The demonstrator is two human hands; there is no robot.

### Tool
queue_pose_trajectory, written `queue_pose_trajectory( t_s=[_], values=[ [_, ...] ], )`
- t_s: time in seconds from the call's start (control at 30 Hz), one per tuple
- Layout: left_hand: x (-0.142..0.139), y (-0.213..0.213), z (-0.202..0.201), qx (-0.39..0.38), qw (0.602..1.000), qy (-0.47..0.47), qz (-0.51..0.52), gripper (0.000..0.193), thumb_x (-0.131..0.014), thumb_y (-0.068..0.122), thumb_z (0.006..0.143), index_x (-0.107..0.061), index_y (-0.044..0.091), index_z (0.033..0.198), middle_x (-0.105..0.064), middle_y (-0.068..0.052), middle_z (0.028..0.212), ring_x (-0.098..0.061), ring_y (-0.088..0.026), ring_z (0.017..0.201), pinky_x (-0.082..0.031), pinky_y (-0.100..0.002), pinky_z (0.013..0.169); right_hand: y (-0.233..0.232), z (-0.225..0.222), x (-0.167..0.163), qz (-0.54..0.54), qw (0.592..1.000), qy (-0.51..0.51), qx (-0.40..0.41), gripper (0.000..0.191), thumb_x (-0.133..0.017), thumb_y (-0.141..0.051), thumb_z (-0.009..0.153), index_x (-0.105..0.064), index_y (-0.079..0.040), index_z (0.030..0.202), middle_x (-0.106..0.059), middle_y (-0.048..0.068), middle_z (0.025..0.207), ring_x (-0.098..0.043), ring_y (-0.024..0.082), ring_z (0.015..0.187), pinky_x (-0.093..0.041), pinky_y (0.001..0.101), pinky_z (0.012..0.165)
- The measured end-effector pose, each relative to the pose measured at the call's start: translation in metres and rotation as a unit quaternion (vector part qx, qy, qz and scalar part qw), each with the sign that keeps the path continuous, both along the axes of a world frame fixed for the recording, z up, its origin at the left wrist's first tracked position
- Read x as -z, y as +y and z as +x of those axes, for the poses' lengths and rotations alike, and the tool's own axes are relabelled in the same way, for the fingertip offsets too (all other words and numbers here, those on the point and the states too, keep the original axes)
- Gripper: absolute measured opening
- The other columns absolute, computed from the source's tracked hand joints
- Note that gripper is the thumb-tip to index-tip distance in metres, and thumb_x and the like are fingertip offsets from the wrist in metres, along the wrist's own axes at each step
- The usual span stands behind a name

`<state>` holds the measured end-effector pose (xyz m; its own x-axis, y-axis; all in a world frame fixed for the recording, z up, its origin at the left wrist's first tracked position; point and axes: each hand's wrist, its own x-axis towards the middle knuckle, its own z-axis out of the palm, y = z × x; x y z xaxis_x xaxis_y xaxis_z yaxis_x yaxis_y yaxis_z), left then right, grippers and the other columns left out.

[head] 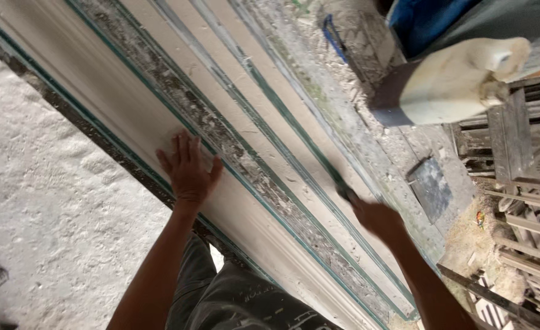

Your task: The person uses a small hand scraper to remove dried residue from the grooved surface of long plaster molding molds laid on a workbench, working along the mold sections section by section and steadying the mold with the other hand.

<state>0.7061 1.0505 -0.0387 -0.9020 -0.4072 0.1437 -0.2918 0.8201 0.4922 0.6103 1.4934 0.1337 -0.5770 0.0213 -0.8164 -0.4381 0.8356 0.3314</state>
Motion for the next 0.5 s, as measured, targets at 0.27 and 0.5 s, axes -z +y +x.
queue_pose_trajectory(
  t_s=[0.27,0.5],
  values=[
    [-0.001,-0.001,-0.001,0.003,0.998,-0.003,-0.058,0.073,-0.047,0.06,0.109,-0.051,0.0,0.151,-0.043,-0.026,0.162,-0.034,-0.043,0.155,-0.003,-0.07,0.124,0.076,0.055,0.021,-0.156,0.976,0.12,0.092,0.047,-0.05,-0.048,0.101,-0.055,-0.033,0.146,-0.072,0.007,0.084,-0.071,0.022,0.074,-0.058,0.0405,0.062],
    [-0.006,0.005,0.003,-0.007,0.999,-0.037,-0.017,0.083,-0.045,0.066,0.108,-0.044,-0.001,0.156,-0.034,-0.027,0.166,-0.024,-0.046,0.157,-0.003,-0.075,0.122,0.079,0.055,0.022,-0.188,0.97,0.144,0.055,0.049,-0.047,-0.051,0.103,-0.053,-0.034,0.148,-0.069,0.006,0.081,-0.066,0.019,0.064,-0.056,0.0367,0.053]
  ],
)
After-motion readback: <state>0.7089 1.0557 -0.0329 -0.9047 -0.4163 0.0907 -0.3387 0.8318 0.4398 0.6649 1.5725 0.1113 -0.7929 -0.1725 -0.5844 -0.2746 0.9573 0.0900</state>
